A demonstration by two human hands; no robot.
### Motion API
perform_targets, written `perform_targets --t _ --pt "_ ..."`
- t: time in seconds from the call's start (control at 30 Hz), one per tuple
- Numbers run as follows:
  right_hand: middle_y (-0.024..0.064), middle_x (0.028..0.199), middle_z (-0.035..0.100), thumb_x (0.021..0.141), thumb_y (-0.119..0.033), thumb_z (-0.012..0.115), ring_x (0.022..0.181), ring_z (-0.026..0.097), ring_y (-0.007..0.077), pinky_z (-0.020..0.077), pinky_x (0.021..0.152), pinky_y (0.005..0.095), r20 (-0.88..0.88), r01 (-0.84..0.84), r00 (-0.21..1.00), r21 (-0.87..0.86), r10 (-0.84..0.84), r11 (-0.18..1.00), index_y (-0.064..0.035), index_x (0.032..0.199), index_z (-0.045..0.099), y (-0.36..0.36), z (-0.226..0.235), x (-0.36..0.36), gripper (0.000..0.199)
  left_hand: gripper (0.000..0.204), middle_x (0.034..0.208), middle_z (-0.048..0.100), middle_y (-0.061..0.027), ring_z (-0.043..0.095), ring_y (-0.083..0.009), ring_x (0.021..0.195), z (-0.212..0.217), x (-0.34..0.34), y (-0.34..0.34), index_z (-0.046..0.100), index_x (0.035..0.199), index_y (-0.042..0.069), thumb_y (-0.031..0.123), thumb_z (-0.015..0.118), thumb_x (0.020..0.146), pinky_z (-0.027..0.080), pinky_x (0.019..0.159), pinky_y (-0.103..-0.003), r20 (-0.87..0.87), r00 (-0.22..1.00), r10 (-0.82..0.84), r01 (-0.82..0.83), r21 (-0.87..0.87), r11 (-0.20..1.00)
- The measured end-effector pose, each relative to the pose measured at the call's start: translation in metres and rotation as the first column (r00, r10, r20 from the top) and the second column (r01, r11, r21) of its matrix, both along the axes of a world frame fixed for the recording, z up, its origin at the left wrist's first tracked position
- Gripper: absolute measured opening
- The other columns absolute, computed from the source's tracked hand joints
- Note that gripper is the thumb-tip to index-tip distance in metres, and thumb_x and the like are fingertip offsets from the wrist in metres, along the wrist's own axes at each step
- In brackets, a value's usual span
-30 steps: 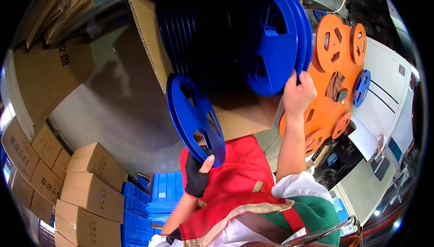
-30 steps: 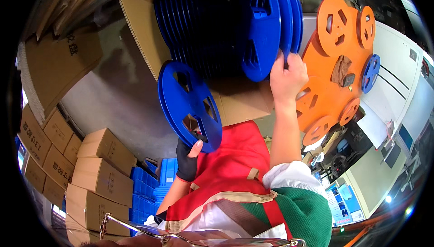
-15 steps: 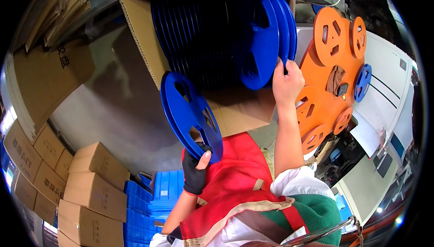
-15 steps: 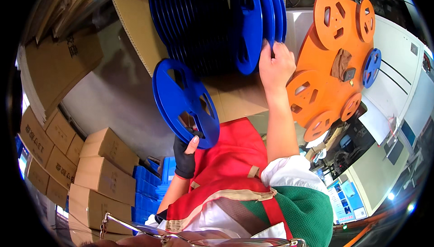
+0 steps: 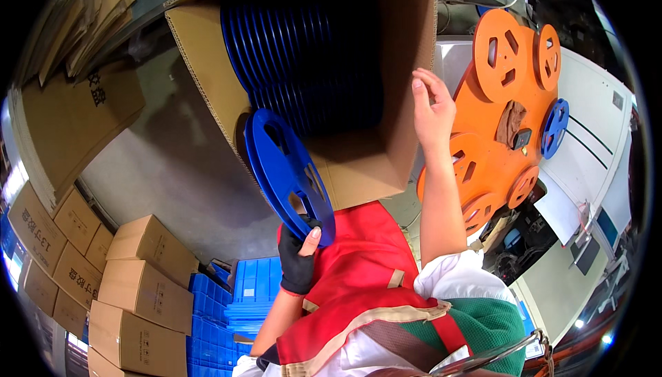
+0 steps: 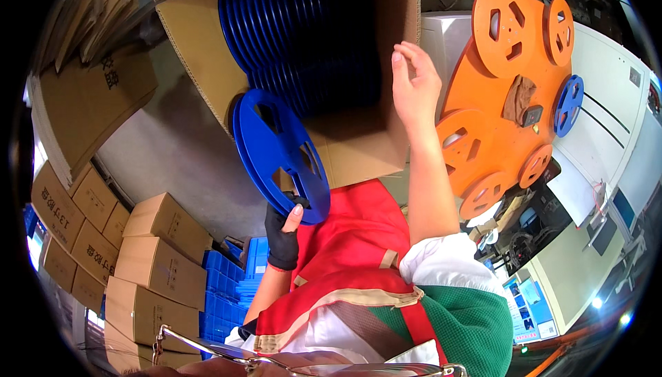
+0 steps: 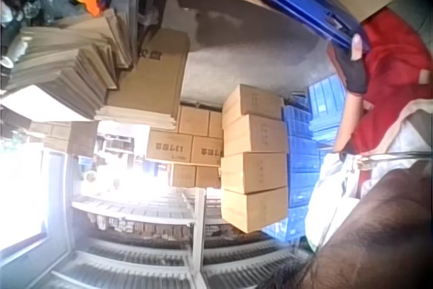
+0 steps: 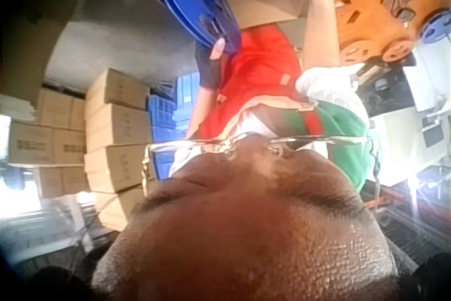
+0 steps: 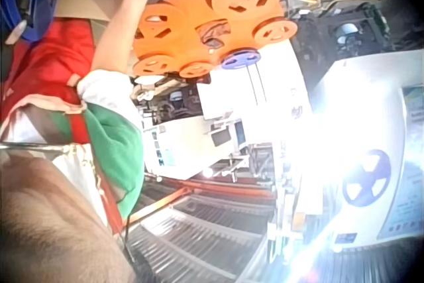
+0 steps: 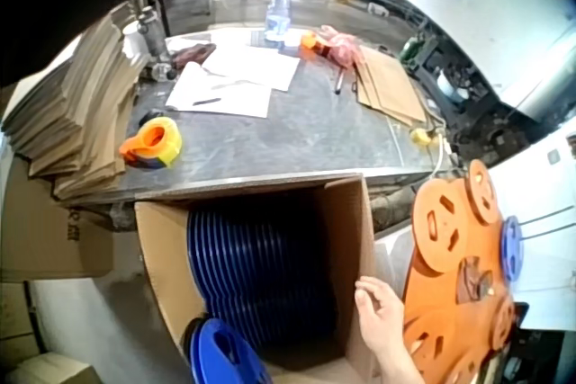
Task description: The person picks up blue plastic reels from a workspace and places them into a cardboard box.
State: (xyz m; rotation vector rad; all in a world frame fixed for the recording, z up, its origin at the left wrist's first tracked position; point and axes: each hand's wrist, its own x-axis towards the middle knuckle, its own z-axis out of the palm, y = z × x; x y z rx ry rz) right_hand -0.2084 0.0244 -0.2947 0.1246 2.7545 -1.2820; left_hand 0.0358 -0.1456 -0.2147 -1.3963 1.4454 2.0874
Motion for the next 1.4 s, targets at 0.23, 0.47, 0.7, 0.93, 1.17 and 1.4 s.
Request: perform_targets --t 0.23,0.47,0.7,0.93,1.17,1.4 --pt "0.0052 0.084 0.061 0.085 -0.013 0.058 0.068 0.051 0.009 0.044 0.067 0.0222 0.293 0.09 0.954 -0.079 -0.063 0.993 -0.0019 0.099 0.063 0.008 -0.045 0.028 0.018 0.019 0.086 0.056 -0.0018 0.05 -0.0104 0.079 -0.009 -0.004 0.012 0.052 0.098 0.002 0.014 0.06 0.085 0.041 0.075 -0.025 -0.018 1.0 -0.021 0.02 -0.057 0.998" --pt "0.0092 0.085 0.064 0.086 -0.017 0.056 0.08 0.059 0.0152 0.0463 0.075 0.0273 0.598 -0.011 0.788 -0.224 0.146 0.975 -0.0012 0.096 0.062 0.001 -0.073 0.089 0.02 0.025 0.094 0.059 -0.0058 0.053 -0.0132 0.087 -0.009 -0.013 0.021 0.05 0.107 0.0 0.012 0.056 0.086 0.041 0.081 -0.027 0.034 0.999 0.018 -0.016 -0.047 0.999" --pt "0.0209 0.111 0.053 0.074 -0.031 0.07 0.104 0.053 0.0325 0.0406 0.091 0.0383 0.172 -0.59 0.605 -0.559 0.777 0.583 -0.0005 0.112 0.052 -0.008 0.017 0.147 0.052 0.044 0.12 0.047 -0.0121 0.043 -0.0201 0.112 -0.008 -0.014 0.029 0.039 0.126 -0.003 0.026 0.043 0.092 0.032 0.096 -0.032 -0.107 0.992 -0.067 0.074 0.059 0.996" --pt "0.0041 0.08 0.057 0.085 -0.008 0.055 0.071 0.055 0.0085 0.0459 0.067 0.0235 0.575 0.057 0.752 -0.545 0.323 0.836 0.0025 0.105 0.051 0.012 0.057 0.162 0.024 0.052 0.124 0.048 -0.0161 0.047 -0.0249 0.113 0.006 -0.003 0.035 0.033 0.131 -0.005 0.031 0.038 0.094 0.035 0.097 -0.034 -0.18 0.963 -0.2 0.218 0.088 0.972" --pt "0.0101 0.083 0.06 0.083 -0.002 0.054 0.065 0.055 0.0137 0.0453 0.062 0.0255 0.166 0.059 0.986 -0.265 -0.014 0.962 0.0023 0.102 0.052 0.028 0.051 0.124 0.019 0.053 0.121 0.049 -0.0195 0.05 -0.0273 0.11 -0.045 0.109 0.029 0.037 0.126 -0.006 0.021 0.058 0.086 0.038 0.094 -0.035 0.258 0.854 -0.452 0.52 -0.384 0.763" --pt "-0.0024 0.071 0.048 0.092 -0.015 0.048 0.059 0.042 0.0044 0.0361 0.056 0.0184 0.094 0.243 0.97 -0.374 -0.225 0.895 -0.0027 0.098 0.056 0.029 0.005 0.053 0.016 0.052 0.125 0.047 -0.0183 0.046 -0.0264 0.114 -0.104 0.053 -0.028 0.038 0.127 -0.004 0.021 0.057 0.086 0.036 0.095 -0.036 0.299 0.927 -0.227 0.372 -0.646 0.667"
